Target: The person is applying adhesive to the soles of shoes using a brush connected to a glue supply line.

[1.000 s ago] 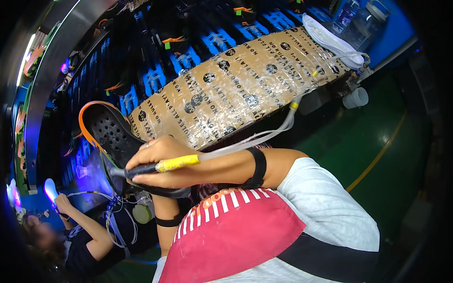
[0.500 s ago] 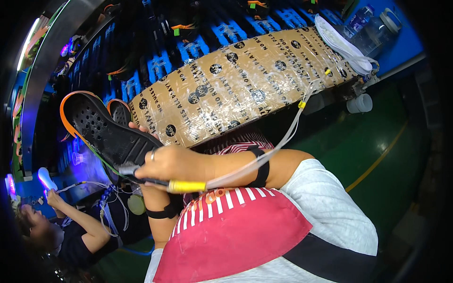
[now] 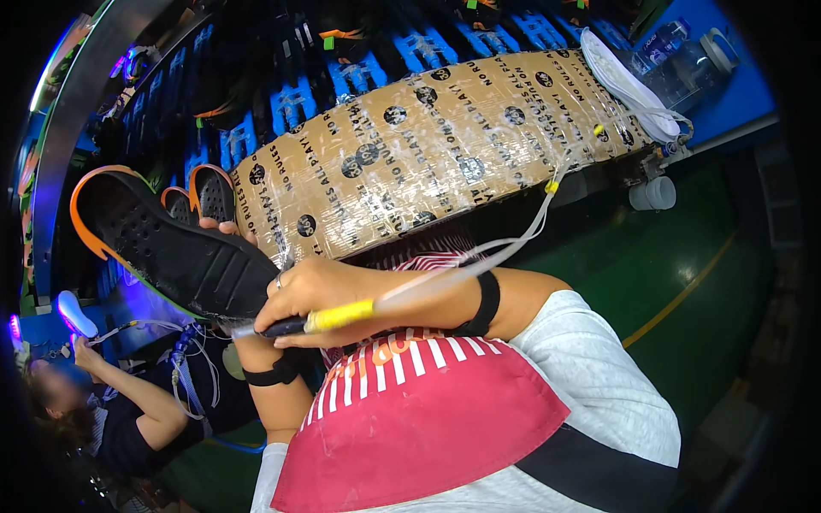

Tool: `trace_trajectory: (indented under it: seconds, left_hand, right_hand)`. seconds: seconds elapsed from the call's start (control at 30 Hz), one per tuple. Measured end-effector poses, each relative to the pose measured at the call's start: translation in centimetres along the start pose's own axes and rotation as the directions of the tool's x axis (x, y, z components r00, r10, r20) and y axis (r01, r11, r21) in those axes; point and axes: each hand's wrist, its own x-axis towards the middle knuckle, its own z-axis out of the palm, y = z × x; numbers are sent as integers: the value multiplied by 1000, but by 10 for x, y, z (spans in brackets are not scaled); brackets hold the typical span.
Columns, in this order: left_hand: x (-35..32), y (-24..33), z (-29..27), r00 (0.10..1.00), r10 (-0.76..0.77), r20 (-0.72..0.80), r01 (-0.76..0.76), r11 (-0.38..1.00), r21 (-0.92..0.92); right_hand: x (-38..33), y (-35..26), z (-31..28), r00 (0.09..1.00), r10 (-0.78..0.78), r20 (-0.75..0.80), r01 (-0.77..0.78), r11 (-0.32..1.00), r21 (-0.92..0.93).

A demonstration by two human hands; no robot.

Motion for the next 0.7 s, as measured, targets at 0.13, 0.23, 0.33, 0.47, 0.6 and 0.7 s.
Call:
trace_trajectory:
  seconds: [0.13, 0.23, 0.33, 0.47, 0.6, 0.7]
  left_hand:
    - [-2, 3, 9, 982, 20, -188, -36, 996, -80]
    - [1, 6, 7, 1000, -26, 16, 25, 999, 33]
    - [1, 10, 14, 991, -126, 40, 124, 992, 36]
    - [-6, 12, 6, 997, -15, -77, 22, 996, 87]
    - [-3, 15, 6, 996, -90, -15, 91, 990, 108]
    - [-5, 18, 13, 989, -127, -80, 142, 964, 226]
  right_hand:
    - [0, -5, -13, 995, 84, 60, -92, 985, 146]
    - [-3, 1, -6, 997, 76, 9, -76, 997, 16]
    - [-8, 4, -3, 987, 50, 154, -41, 997, -60]
    - [-7, 2, -16, 966, -54, 254, 27, 993, 111]
    - [-8, 1, -15, 974, 30, 223, 3, 989, -145]
    - [-8, -1, -20, 898, 87, 431, -35, 991, -126]
